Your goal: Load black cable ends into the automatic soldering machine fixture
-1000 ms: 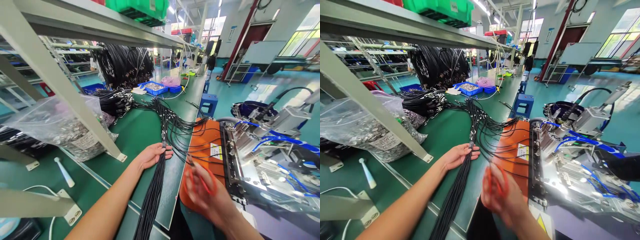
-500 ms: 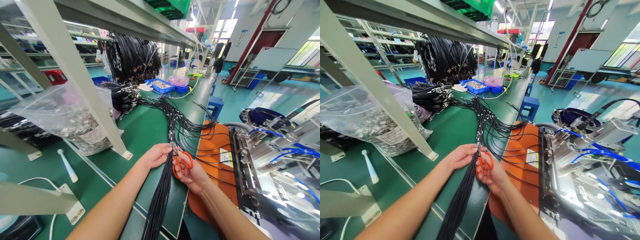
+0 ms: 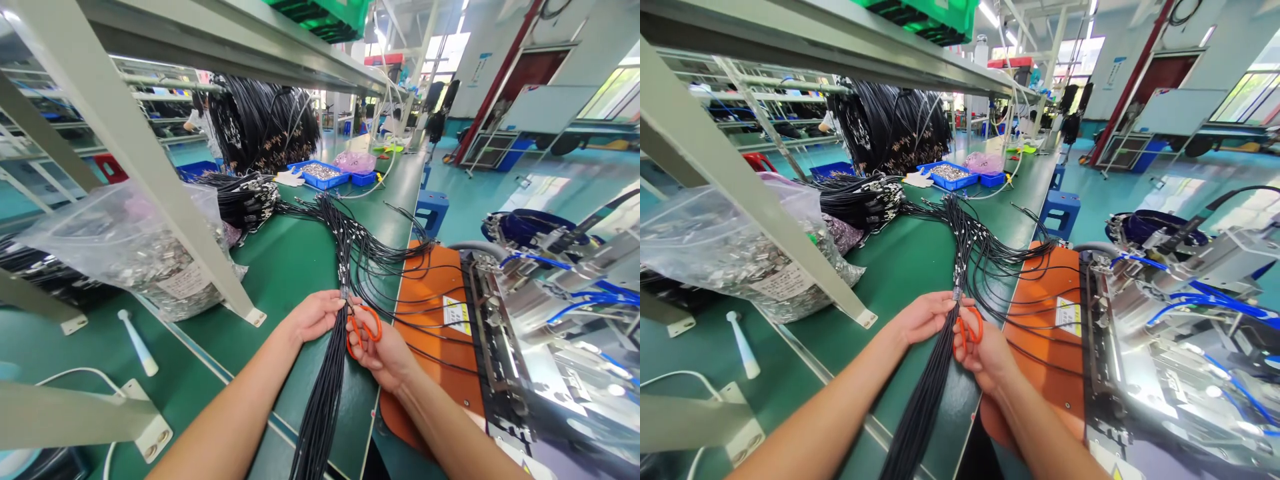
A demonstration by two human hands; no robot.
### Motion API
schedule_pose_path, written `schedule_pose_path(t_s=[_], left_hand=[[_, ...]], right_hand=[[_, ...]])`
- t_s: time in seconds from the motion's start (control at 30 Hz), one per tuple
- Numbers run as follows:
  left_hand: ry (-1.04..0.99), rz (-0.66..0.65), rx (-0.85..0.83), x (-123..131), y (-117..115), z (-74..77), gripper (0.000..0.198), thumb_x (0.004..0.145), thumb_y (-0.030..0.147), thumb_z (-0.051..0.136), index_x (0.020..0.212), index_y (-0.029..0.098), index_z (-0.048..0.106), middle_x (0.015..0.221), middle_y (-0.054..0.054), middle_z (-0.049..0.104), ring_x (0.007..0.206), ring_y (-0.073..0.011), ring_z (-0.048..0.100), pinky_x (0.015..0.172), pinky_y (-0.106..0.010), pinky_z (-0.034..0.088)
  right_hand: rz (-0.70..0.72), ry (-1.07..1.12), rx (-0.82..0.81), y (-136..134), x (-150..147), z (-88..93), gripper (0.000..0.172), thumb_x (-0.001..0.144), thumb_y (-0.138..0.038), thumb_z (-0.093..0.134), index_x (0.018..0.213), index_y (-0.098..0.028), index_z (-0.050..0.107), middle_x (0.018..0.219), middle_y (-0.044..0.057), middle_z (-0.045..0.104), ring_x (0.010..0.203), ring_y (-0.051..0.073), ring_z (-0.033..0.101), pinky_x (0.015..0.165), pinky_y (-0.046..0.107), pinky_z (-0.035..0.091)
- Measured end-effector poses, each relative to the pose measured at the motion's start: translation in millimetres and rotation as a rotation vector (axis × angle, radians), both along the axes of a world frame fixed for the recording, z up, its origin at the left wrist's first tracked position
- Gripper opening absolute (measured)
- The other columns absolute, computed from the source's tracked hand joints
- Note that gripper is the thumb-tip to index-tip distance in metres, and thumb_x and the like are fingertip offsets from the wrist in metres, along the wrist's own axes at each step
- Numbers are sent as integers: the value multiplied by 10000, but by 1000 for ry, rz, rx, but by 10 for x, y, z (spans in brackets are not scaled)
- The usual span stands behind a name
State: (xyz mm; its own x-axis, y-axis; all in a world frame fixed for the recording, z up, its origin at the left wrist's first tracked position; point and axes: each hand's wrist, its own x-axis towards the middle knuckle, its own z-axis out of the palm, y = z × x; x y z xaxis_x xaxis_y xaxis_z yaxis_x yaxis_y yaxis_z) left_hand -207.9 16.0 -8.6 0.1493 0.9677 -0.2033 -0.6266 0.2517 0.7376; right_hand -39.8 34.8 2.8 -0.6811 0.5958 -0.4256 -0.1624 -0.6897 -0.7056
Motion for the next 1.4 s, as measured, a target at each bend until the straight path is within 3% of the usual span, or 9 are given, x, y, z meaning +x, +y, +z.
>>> schedule_pose_path(t_s=[0.27, 0.47, 0.67, 0.83, 1.0, 1.4], left_hand=[[17, -9, 17, 9, -8, 14, 267, 774, 138, 729, 1019, 44, 677, 961, -167, 698, 846, -217, 669, 836, -336, 499], [19, 8, 23, 22, -18, 11, 249, 764, 153, 754, 979, 59, 671, 845, -100, 674, 795, -178, 646, 800, -297, 492], [16, 0, 35, 57, -16, -8, 214, 758, 150, 752, 931, 59, 665, 801, -103, 670, 690, -163, 630, 720, -299, 508], [12, 25, 23, 70, -9, 4, 225, 776, 117, 712, 988, 51, 672, 932, -150, 698, 839, -207, 673, 856, -333, 512], [20, 41, 4, 59, -6, 1, 246, 796, 70, 660, 1038, 29, 681, 1059, -191, 694, 970, -237, 672, 982, -371, 473], [21, 16, 8, 54, -11, 16, 251, 779, 116, 706, 1020, 52, 680, 1006, -172, 701, 919, -241, 681, 921, -366, 494]], right_hand=[[-101, -80, 147, -13, -117, 0, 404, 824, -514, 669, 768, -121, 599, 543, -21, 574, 335, 44, 497, 242, 96, 192], [-153, -103, 168, -24, -198, -35, 442, 773, -549, 708, 725, -129, 578, 517, -39, 554, 309, 28, 451, 234, 93, 189], [-176, -76, 161, 132, -229, -63, 390, 779, -484, 734, 726, -139, 560, 512, -60, 533, 327, 18, 458, 257, 81, 209], [-78, -37, 99, 64, -83, -35, 359, 857, -483, 626, 787, -133, 592, 537, -12, 591, 344, 83, 546, 249, 116, 216], [-25, -24, 30, -16, 14, -1, 360, 902, -455, 549, 758, -127, 587, 520, -9, 582, 320, 80, 534, 250, 116, 197], [-8, -47, -18, 67, -52, 9, 343, 913, -414, 531, 742, -122, 588, 504, -6, 572, 309, 78, 517, 241, 120, 185]])
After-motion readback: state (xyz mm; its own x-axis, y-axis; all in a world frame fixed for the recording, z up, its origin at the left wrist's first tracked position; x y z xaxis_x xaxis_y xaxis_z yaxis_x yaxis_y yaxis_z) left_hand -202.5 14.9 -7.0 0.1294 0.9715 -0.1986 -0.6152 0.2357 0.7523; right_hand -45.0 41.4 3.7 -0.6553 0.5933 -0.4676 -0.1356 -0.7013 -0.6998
